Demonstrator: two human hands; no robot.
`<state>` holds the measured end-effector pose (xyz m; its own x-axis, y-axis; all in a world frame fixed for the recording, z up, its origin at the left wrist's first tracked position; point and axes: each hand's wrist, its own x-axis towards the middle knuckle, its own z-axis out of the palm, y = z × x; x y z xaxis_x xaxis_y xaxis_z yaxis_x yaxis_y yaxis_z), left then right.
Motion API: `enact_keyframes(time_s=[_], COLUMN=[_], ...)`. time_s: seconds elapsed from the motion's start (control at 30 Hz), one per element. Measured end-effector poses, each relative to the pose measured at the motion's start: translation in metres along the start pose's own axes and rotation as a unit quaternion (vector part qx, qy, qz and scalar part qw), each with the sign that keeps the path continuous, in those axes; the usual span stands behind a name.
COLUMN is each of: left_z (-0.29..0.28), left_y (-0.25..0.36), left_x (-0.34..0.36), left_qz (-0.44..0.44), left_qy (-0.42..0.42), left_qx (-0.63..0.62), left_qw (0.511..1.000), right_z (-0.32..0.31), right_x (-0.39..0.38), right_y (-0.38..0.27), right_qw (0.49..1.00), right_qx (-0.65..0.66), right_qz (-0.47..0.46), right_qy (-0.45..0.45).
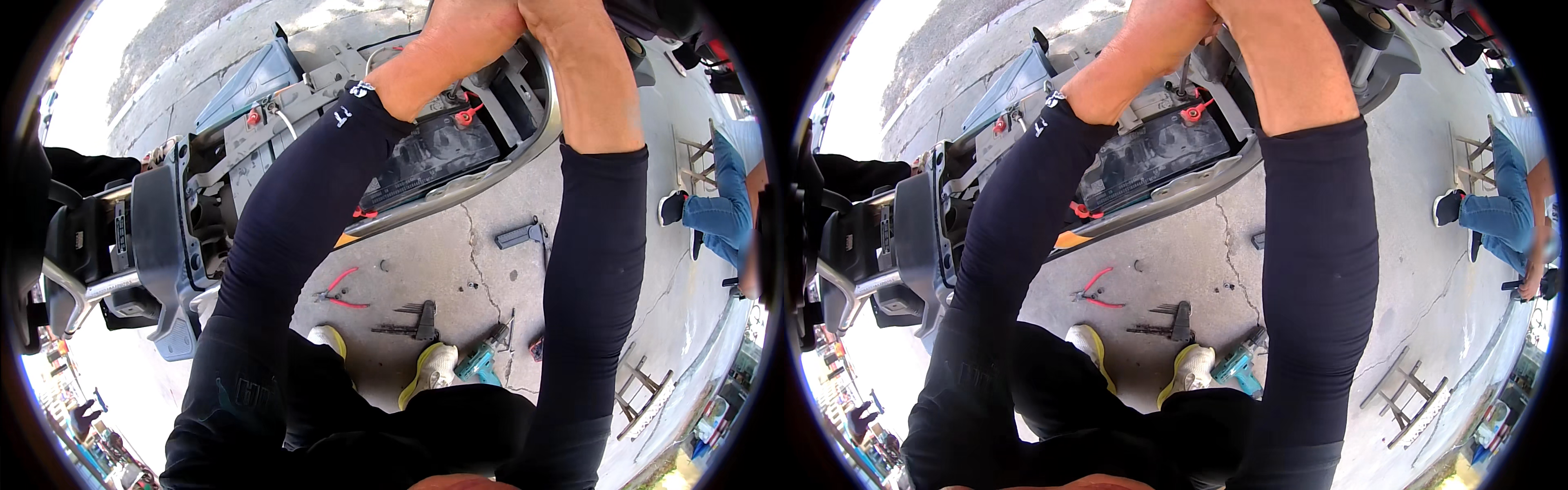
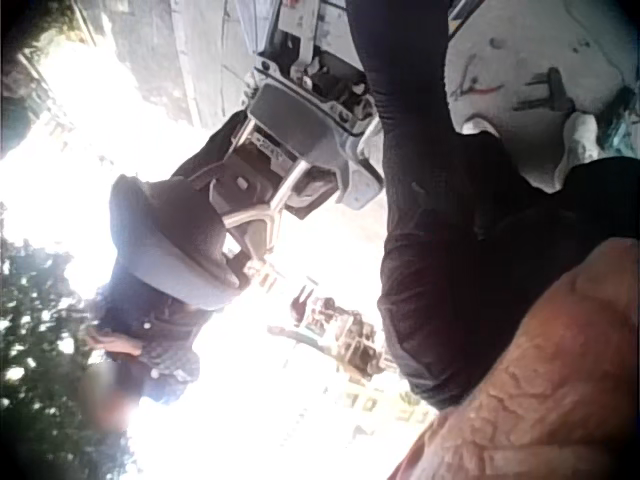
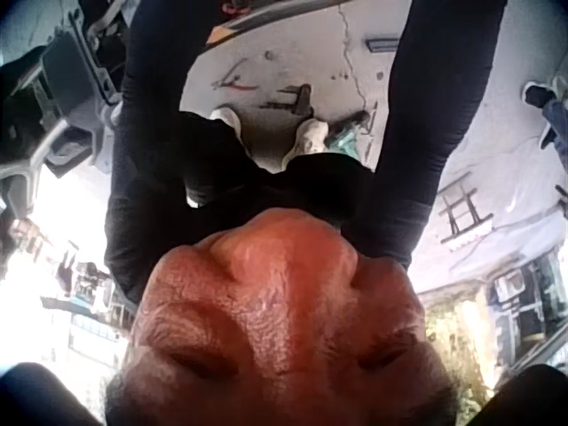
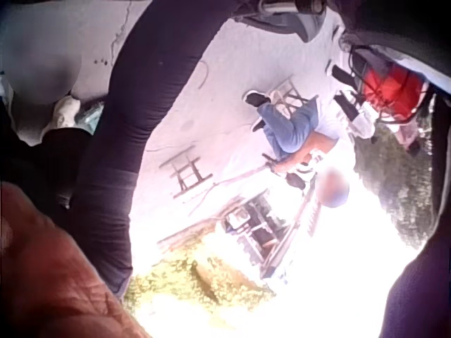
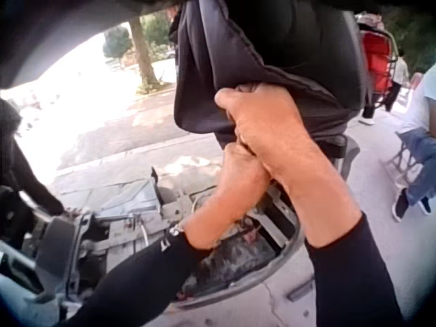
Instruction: The person uses a cordless drill to remove and install screws on a scooter's battery compartment. They handle the battery, connect wires, and use a multimeter to test the electrical connections. The person also uses pliers and a screwdriver to adjust components within the compartment.
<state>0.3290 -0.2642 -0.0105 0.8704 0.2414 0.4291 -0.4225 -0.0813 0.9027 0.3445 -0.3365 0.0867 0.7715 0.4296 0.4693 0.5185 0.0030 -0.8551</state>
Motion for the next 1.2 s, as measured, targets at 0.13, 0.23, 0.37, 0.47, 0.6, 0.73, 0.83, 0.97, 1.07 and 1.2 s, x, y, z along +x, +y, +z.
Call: enact_keyframes(time_s=[0.13, 0.23, 0.37, 0.47, 0.6, 0.73, 0.83, 0.97, 1.07, 1.2], left_z=[0.020, 0.016, -0.008, -0.032, -0.018, -0.039, -0.048, -0.035, -0.045, -0.068], left_y=[-0.024, -0.003, -0.012, -0.003, 0.025, 0.021, 0.039, 0.035, 0.014, 0.013], left_x=[-0.012, 0.003, -0.003, -0.010, -0.029, -0.036, -0.029, -0.041, -0.038, -0.040], left_qz=[0.124, 0.138, 0.110, 0.187, -0.054, -0.047, -0.072, 0.018, 0.021, 0.001], left_qy=[0.183, 0.063, 0.063, -0.016, -0.056, -0.118, -0.107, 0.025, -0.054, -0.070], left_qx=[0.161, 0.335, 0.345, 0.331, 0.184, 0.037, 0.231, 0.341, 0.346, 0.240], left_qw=[0.962, 0.930, 0.930, 0.925, 0.980, 0.991, 0.964, 0.939, 0.937, 0.968], right_z=[-0.011, -0.009, 0.019, 0.020, -0.018, -0.040, -0.039, -0.015, -0.018, -0.008], right_x=[0.007, 0.022, -0.001, -0.006, -0.010, 0.001, 0.008, -0.008, 0.015, 0.014], right_y=[0.022, 0.061, 0.018, -0.004, -0.011, 0.006, 0.008, -0.008, 0.017, -0.002], right_qw=[0.948, 0.961, 0.930, 0.855, 0.785, 0.875, 0.845, 0.788, 0.833, 0.837], right_qx=[0.204, -0.156, -0.347, -0.513, -0.598, -0.413, -0.446, -0.547, -0.448, -0.454], right_qz=[0.182, -0.196, -0.102, -0.078, -0.129, -0.169, -0.201, -0.230, -0.263, -0.142], right_qy=[-0.160, 0.119, 0.061, -0.006, -0.102, -0.188, -0.218, -0.164, -0.190, -0.270])
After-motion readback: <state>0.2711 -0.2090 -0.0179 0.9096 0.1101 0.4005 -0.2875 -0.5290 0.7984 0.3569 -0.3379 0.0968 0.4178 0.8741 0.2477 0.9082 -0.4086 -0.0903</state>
